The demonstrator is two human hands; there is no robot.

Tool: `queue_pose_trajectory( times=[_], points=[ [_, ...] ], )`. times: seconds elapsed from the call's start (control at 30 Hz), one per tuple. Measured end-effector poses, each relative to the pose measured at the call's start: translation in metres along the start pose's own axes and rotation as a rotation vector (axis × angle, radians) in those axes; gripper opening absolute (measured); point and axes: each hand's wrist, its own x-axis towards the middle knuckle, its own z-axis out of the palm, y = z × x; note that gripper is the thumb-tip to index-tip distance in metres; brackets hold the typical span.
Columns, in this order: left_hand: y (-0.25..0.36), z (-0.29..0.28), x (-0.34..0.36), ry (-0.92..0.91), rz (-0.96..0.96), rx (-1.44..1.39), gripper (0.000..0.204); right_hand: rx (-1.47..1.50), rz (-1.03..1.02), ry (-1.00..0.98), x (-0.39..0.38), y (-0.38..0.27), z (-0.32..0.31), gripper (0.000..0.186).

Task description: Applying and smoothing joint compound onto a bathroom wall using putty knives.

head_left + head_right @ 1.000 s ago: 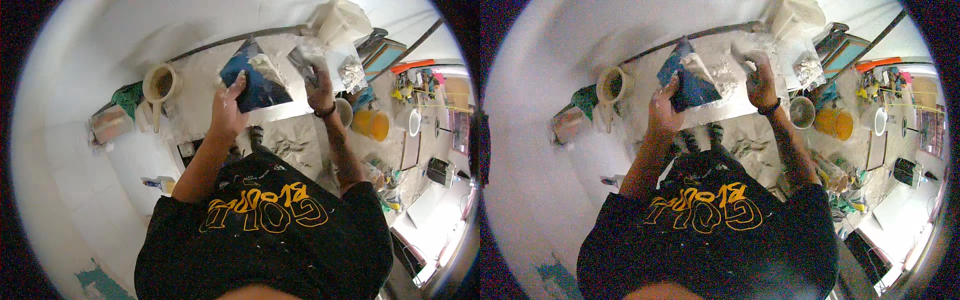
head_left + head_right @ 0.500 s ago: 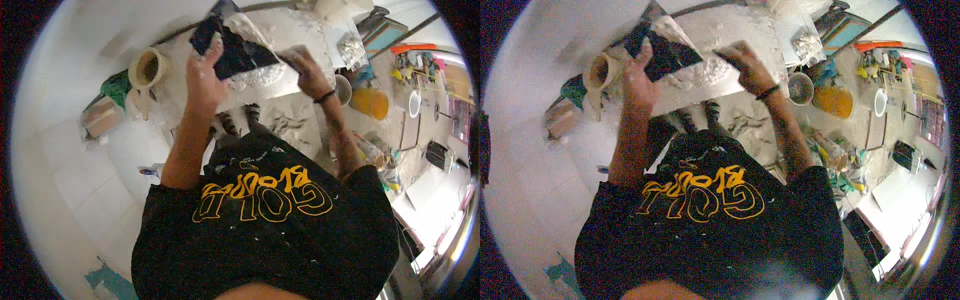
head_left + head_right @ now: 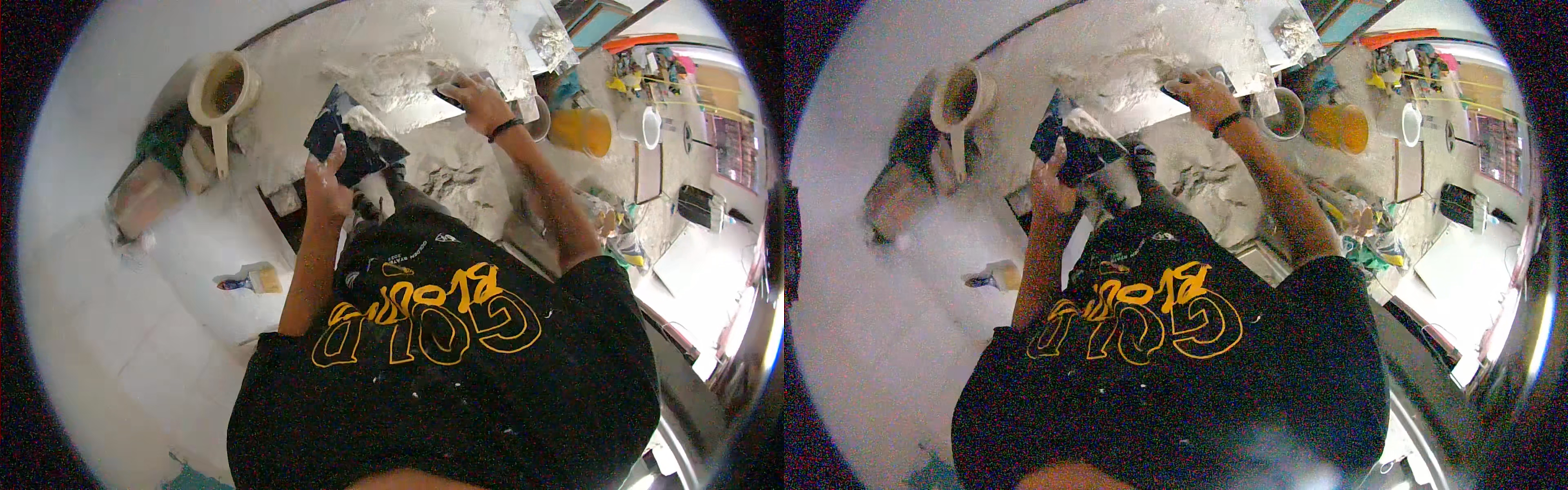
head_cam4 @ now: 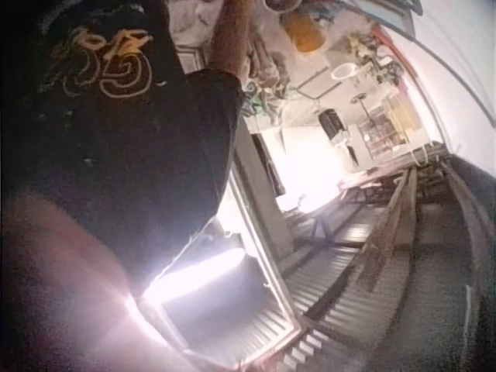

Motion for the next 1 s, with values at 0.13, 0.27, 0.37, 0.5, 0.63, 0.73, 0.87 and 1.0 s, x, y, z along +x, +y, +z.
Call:
queue_pose_trajectory(
  times=[0.13, 0.27, 0.37, 0.5, 0.63, 0.73, 0.87, 1.0],
  points=[
    [-0.033, -0.08, -0.043, -0.143, 0.029, 0.779, 0.051, -0.105, -0.078, -0.063, -0.011, -0.02, 0.019, 0.055],
    [-0.069, -0.154, -0.056, -0.201, 0.35, 0.629, 0.061, -0.164, -0.115, -0.311, -0.008, -0.056, -0.001, 0.056],
    [-0.048, -0.145, -0.092, -0.091, 0.279, 0.61, 0.055, -0.162, -0.069, -0.475, -0.003, -0.047, -0.006, 0.052],
    [-0.023, -0.137, -0.131, -0.022, 0.293, 0.522, 0.032, -0.022, -0.112, -0.533, 0.007, -0.067, -0.042, 0.047],
    [-0.01, -0.13, -0.15, -0.045, 0.241, 0.419, 0.03, 0.539, -0.158, -0.414, -0.007, -0.136, -0.088, 0.037],
    [0.01, -0.127, -0.156, -0.03, 0.236, 0.251, 0.03, 0.907, -0.086, -0.127, -0.056, -0.232, -0.096, 0.036],
    [0.053, -0.144, -0.163, 0.029, 0.649, 0.926, 0.027, 0.774, -0.28, 0.226, -0.092, -0.308, -0.053, 0.047],
    [0.098, -0.139, -0.188, -0.01, 0.113, -0.268, 0.026, 0.536, -0.383, 0.418, -0.102, -0.353, -0.031, 0.053]
  ],
)
